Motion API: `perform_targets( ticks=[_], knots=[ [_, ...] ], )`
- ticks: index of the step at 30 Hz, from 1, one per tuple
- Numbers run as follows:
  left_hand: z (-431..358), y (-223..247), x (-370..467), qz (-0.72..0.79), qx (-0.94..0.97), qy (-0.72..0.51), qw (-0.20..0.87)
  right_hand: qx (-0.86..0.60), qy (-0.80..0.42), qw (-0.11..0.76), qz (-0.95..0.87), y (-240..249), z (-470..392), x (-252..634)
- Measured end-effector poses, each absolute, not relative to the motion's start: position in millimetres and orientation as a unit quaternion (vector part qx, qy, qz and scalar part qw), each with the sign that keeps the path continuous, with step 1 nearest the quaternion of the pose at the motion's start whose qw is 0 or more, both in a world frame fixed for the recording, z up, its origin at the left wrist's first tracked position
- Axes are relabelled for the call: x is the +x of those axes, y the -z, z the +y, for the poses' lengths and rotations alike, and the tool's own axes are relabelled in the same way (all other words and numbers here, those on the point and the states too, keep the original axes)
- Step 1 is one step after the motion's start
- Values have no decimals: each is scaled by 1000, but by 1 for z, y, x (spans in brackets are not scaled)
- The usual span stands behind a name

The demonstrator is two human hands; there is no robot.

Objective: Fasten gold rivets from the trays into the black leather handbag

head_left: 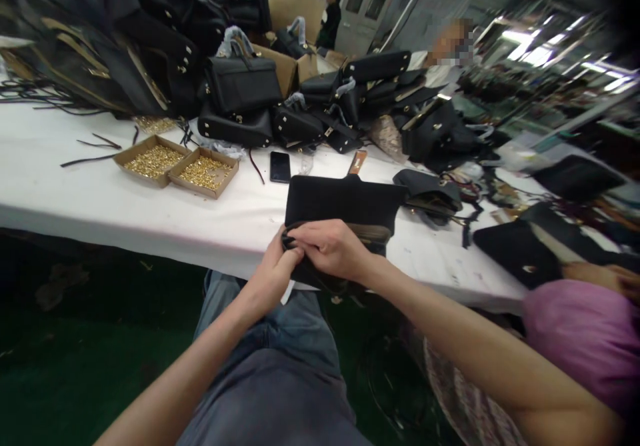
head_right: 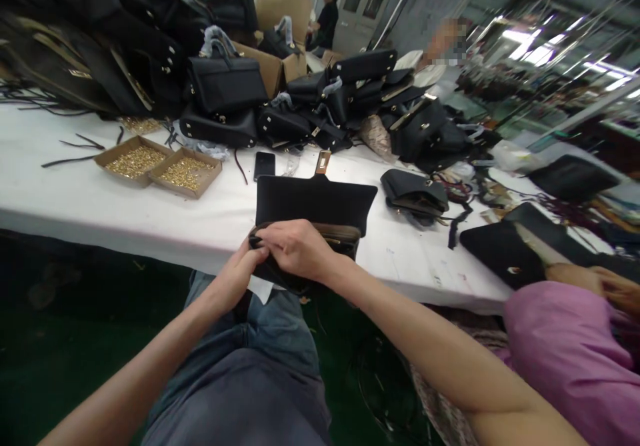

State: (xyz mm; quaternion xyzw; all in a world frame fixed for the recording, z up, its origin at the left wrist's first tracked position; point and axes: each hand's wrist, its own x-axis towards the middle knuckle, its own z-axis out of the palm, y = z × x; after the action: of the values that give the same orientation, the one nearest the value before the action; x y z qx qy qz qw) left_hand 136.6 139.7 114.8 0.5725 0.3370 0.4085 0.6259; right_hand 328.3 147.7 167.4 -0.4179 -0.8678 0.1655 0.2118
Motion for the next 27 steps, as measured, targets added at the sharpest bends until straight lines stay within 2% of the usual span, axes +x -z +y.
perform_targets(
  ticks=[7,13,16,21,23,27],
  knots=[
    [196,-108,156,378,592,-448,553,-390,-159,296,-858,-147,212,337],
    [191,-125,146,539,726,-265,334,-374,-167,319,-855,-133,215,346],
    [190,-124,146,516,745,-268,326,-373,-159,320,-856,-133,216,347],
    [173,-122,148,549,746,-264,271,-434,-119,256,-856,-141,204,343],
    [166,-124,148,567,736,-261,263,-450,-122,274,-841,-141,198,342],
    [161,-123,148,547,717,-300,310,-423,-190,371,-804,-138,194,342]
  ],
)
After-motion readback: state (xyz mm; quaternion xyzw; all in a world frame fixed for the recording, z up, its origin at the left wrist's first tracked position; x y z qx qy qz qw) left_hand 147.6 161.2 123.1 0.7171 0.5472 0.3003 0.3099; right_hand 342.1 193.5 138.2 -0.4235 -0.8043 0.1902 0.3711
